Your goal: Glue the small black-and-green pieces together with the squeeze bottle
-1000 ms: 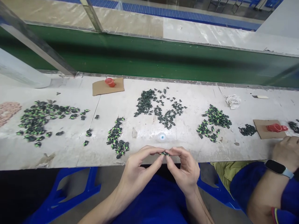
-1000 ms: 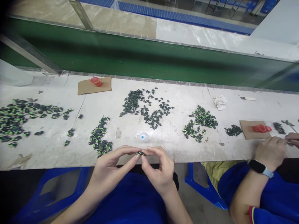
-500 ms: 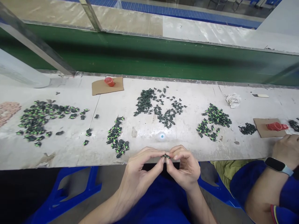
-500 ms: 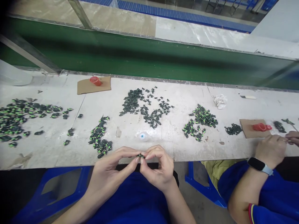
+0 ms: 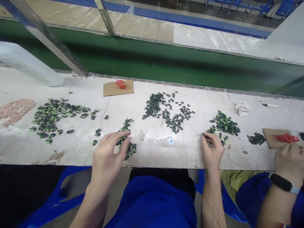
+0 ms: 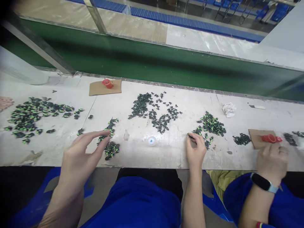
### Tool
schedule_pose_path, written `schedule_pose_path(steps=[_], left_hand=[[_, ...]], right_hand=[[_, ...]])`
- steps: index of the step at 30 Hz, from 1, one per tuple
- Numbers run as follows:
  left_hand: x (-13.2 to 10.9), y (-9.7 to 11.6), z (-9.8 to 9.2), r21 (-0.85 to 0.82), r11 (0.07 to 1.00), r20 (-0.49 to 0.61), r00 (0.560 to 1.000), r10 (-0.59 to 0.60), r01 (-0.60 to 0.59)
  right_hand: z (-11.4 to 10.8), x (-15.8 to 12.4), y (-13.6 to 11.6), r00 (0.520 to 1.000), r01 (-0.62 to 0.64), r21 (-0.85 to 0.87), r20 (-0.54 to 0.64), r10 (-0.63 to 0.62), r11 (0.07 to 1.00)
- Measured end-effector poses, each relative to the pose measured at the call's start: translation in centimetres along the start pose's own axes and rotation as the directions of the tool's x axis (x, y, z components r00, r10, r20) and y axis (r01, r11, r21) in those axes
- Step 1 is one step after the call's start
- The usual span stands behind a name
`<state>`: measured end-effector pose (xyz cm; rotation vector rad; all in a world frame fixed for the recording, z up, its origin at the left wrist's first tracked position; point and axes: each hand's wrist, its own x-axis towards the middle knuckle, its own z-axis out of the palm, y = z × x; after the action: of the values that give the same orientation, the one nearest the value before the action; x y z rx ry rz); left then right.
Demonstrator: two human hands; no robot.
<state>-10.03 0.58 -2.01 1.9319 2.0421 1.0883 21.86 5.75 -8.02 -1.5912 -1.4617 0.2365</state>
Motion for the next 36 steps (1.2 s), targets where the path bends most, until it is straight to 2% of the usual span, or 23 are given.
schedule_pose_path(steps=[3, 5, 7, 10, 12, 15, 19, 24, 28, 31, 34, 36], left_hand=[[0.6, -3.2, 0.9, 0.115, 0.988, 0.086, 0.992, 0.095, -0.105], [0.4, -4.3, 1.5, 0.109, 0.978, 0.167, 0.973, 0.158, -0.178], [-0.1, -4.4, 2.0, 0.109, 0.973, 0.233, 0.956, 0.176, -0.205], [-0.9, -3.6, 2.5, 0.198, 0.964, 0.3, 0.947, 0.115, -0.18], [-1.2, -3.1, 2.7, 0.254, 0.953, 0.345, 0.936, 0.073, -0.167], [-1.2, -2.9, 2.9, 0.265, 0.944, 0.417, 0.906, 0.07, -0.195], [-1.1, -3.6, 3.1, 0.243, 0.936, 0.458, 0.881, 0.122, -0.255], [-0.6, -3.3, 3.9, 0.127, 0.963, 0.465, 0.872, 0.153, -0.237], [0.0, -2.6, 4.1, 0.02, 0.983, 0.407, 0.9, 0.16, -0.184], [0.4, -2.9, 3.1, -0.013, 0.988, 0.366, 0.919, 0.146, -0.152], [0.2, -3.4, 1.7, -0.018, 0.989, 0.422, 0.896, 0.138, -0.144], [-0.2, -3.5, 1.3, 0.015, 0.991, 0.473, 0.874, 0.112, -0.135]], right_hand=[[0.0, 0.1, -0.4, 0.992, 0.117, -0.107, -0.033, -0.121, 0.987], [0.0, -0.4, -1.9, 0.977, 0.211, -0.107, 0.041, -0.207, 0.972], [0.3, -1.4, -3.6, 0.949, 0.267, -0.037, 0.184, -0.256, 0.963], [1.5, -2.9, -5.4, 0.897, 0.26, 0.065, 0.352, -0.266, 0.963], [2.7, -3.7, -5.9, 0.883, 0.244, 0.092, 0.391, -0.261, 0.965], [4.2, -4.2, -6.0, 0.889, 0.21, 0.13, 0.388, -0.245, 0.969], [4.6, -4.4, -6.2, 0.9, 0.099, 0.267, 0.388, -0.201, 0.959], [3.9, -4.9, -6.7, 0.886, -0.22, 0.463, 0.464, -0.023, 0.859], [3.7, -5.2, -6.5, 0.888, -0.385, 0.571, 0.444, 0.121, 0.725], [3.7, -5.1, -6.1, 0.873, -0.478, 0.678, 0.437, 0.216, 0.559], [3.7, -4.8, -5.5, 0.837, -0.545, 0.729, 0.442, 0.322, 0.414], [3.7, -4.5, -5.2, 0.822, -0.564, 0.729, 0.449, 0.351, 0.389]])
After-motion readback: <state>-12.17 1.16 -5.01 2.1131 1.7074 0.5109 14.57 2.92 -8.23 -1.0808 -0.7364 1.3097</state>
